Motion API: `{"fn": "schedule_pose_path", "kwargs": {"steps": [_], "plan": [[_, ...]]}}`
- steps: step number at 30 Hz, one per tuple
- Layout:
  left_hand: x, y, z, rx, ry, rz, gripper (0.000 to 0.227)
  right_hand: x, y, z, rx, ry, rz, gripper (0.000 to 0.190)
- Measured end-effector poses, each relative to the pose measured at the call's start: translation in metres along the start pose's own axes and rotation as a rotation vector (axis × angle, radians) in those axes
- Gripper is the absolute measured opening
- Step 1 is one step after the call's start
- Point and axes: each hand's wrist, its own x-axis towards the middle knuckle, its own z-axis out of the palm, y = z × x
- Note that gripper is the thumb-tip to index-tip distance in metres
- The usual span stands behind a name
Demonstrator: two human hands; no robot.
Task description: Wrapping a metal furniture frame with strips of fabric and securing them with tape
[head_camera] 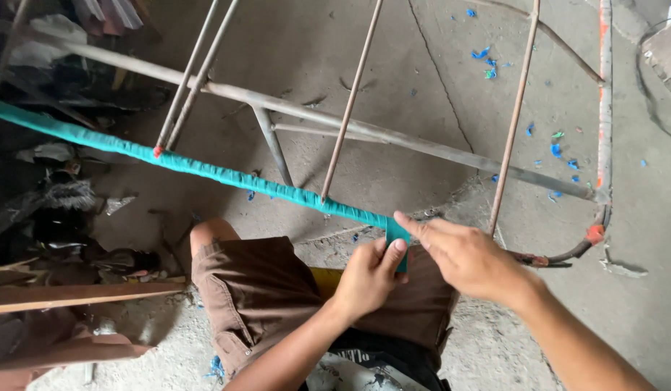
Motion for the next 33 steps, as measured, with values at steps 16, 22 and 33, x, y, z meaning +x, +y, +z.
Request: {"fn": "schedule_pose_path", "kwargs": {"steps": [16, 22, 33], "plan": [[0.025, -0.066, 0.052, 0.019, 0.208, 0.323, 0.043, 0.020, 0.045, 0.026, 0.035, 0.052, 0.060, 0.027], [0.147, -0.013, -0.034, 0.771, -0.056, 1.451, 0.031, 0.034, 0.032, 0.009, 0.159, -0.074, 0.275, 0.033], [0.153, 0.067, -0.067, 0.999, 0.068, 1.835, 0.048, 0.057, 0.044, 0.016, 0.698, -0.311, 0.430, 0.064]]}}
